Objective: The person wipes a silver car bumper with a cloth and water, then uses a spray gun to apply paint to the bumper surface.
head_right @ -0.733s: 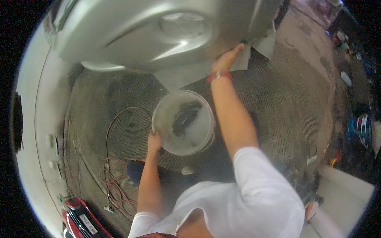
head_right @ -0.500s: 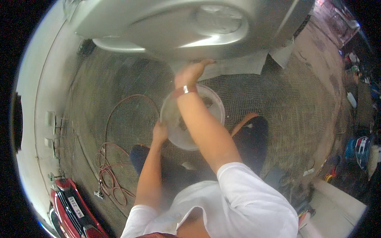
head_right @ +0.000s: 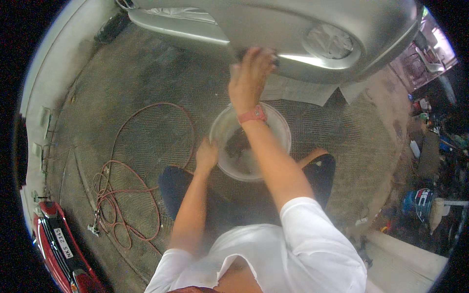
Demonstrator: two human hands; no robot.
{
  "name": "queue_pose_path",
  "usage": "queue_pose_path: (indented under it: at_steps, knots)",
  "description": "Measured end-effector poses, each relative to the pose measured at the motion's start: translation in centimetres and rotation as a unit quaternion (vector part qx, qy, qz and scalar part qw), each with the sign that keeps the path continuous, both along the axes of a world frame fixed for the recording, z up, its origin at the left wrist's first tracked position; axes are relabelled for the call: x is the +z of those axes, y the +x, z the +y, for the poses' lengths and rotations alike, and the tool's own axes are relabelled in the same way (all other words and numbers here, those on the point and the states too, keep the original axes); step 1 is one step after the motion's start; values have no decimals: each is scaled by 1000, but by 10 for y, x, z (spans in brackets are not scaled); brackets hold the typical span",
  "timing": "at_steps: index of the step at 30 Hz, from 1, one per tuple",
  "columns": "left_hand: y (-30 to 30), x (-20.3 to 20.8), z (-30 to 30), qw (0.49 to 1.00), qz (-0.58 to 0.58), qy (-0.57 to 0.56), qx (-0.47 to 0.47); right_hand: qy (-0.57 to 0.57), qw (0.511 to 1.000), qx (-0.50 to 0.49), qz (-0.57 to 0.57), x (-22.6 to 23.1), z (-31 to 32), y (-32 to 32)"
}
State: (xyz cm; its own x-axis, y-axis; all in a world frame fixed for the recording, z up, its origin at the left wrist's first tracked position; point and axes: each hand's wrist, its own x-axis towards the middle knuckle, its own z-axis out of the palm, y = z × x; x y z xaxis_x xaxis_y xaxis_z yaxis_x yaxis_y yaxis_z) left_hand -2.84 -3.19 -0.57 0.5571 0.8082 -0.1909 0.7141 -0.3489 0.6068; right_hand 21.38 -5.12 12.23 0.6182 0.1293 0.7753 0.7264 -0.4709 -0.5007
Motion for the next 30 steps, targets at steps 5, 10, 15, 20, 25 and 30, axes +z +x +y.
queue_pose_path:
  at_steps: [5, 10, 15, 20, 25, 30]
  knots:
    - [-5, 5, 1, 1000, -11, -7, 1, -158, 965, 61, -198, 77, -7, 26]
    - [1, 11, 2, 1000, -2, -21, -7, -480, 810, 13, -337, 63, -64, 67]
    - [-4, 11, 6, 1000, 19, -11, -12, -334, 862, 72, -375, 147, -4, 45]
    - [-5, 31, 7, 999, 37, -22, -25, -355, 817, 92, -445, 236, 23, 44]
    - [-10, 37, 7, 998, 18, 22, -54, -181, 907, -56, -377, 200, -156, 113]
    - [-6, 14, 7, 995, 45, 46, -75, -92, 921, -106, -363, 223, -88, 95]
